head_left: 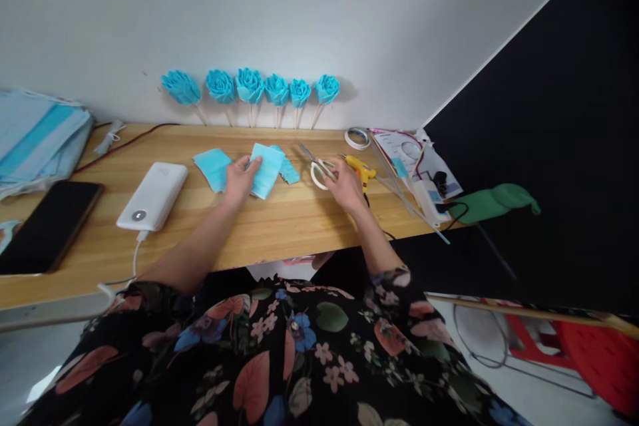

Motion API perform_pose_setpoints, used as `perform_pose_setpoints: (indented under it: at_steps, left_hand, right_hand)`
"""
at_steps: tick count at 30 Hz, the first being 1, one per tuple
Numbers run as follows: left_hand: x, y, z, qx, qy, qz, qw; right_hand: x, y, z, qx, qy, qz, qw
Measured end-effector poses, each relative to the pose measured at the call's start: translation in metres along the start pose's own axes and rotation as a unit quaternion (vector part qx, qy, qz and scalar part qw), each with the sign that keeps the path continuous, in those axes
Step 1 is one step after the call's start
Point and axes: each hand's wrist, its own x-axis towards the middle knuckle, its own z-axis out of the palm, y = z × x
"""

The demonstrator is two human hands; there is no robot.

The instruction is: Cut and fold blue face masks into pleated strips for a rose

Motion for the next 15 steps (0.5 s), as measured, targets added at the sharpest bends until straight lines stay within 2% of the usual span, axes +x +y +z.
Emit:
perform_pose_setpoints:
  at_steps: [3, 6, 8, 10, 13, 15]
  left_hand:
    - [0.003, 0.001, -0.001, -0.053, 0.025, -0.044, 0.997]
    - [0.003, 0.006, -0.001, -0.108, 0.040, -0.059, 0.992]
    - [0.002, 0.010, 0.000, -0.134, 0.044, -0.062, 0.988]
    - [0.000, 0.013, 0.000, -0.146, 0.048, -0.064, 0.986]
    - [-0.001, 0.014, -0.002, -0.158, 0.052, -0.068, 0.984]
    - [0.000, 0.013, -0.003, -0.171, 0.055, -0.067, 0.981]
  right_hand:
    - [-0.041, 0.012, -0.018, 0.081, -0.011, -0.059, 0.995]
    - [-0.077, 0.018, -0.027, 0.087, -0.079, -0.130, 0.985]
    - [-0.090, 0.016, -0.025, 0.076, -0.108, -0.162, 0.978]
    - [-0.094, 0.009, -0.021, 0.064, -0.132, -0.187, 0.971]
    - [-0.084, -0.006, -0.020, 0.062, -0.168, -0.213, 0.960]
    - [-0.070, -0.013, -0.023, 0.078, -0.149, -0.208, 0.964]
